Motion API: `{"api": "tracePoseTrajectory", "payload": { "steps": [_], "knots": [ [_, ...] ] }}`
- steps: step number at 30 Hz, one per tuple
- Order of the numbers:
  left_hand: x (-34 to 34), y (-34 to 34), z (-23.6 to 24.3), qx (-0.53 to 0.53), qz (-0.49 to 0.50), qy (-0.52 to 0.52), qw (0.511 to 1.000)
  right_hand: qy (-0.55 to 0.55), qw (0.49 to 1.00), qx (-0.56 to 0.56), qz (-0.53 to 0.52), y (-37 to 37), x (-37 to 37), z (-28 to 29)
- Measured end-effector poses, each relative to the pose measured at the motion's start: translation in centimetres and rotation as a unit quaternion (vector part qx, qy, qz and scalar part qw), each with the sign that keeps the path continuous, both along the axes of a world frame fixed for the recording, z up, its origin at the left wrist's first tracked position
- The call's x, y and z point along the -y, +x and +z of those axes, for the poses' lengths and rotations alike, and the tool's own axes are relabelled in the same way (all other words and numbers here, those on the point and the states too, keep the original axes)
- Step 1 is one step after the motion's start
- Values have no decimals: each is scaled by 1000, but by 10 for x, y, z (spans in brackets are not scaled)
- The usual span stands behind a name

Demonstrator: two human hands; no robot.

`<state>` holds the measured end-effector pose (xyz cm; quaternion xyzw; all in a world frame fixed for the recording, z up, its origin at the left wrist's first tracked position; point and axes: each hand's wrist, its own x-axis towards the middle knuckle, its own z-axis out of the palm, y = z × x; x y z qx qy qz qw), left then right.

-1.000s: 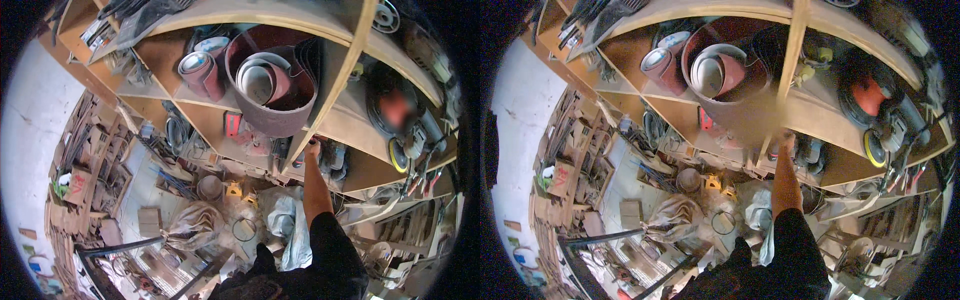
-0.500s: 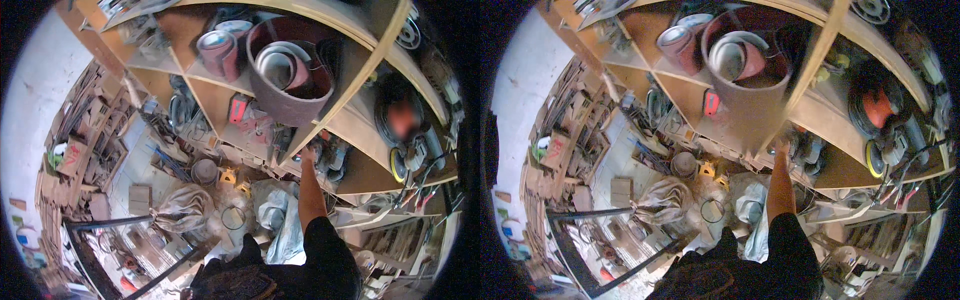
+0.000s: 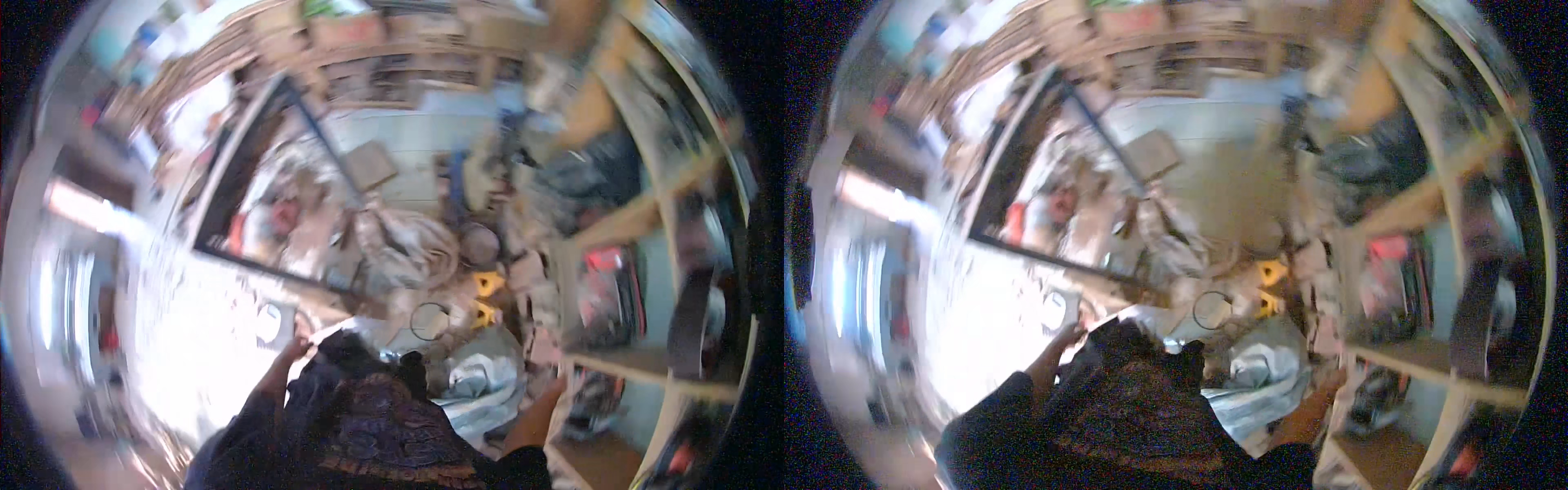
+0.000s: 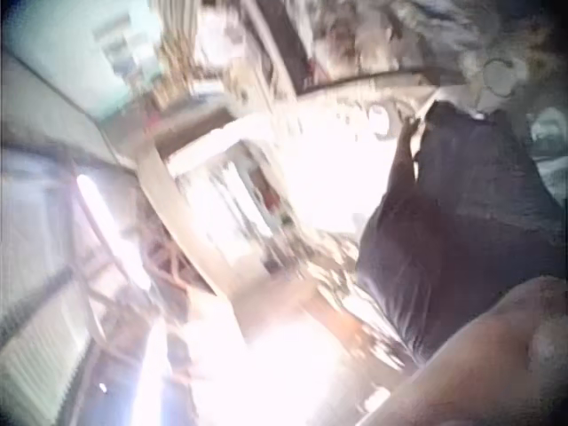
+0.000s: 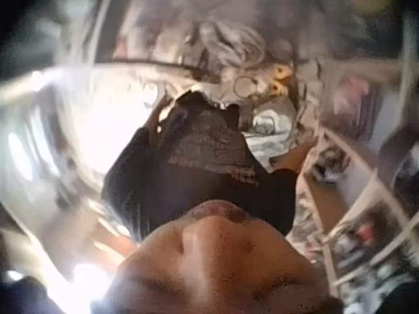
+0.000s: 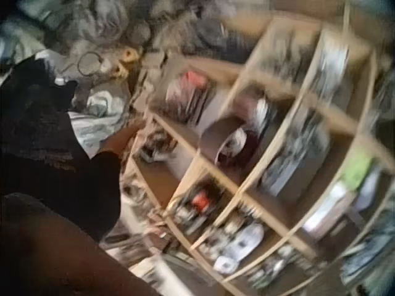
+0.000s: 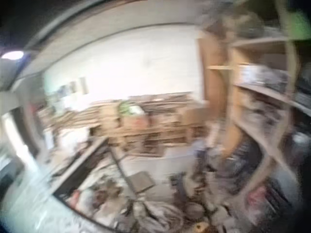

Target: The person handles several pieces of wood and a guitar body, picks up a cordless drill, and carries a long metal straightedge across a woodworking shop.

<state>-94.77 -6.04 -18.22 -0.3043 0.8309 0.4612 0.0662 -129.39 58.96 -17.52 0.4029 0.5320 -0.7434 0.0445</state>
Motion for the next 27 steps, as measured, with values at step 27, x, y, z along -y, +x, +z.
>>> {"api": "tracePoseTrajectory", "payload": {
  "steps": [27],
  "knots": [
    [-88,150,-19,127,590,232,763,-33,630,52,775,-39,541,101]
  ]
}}
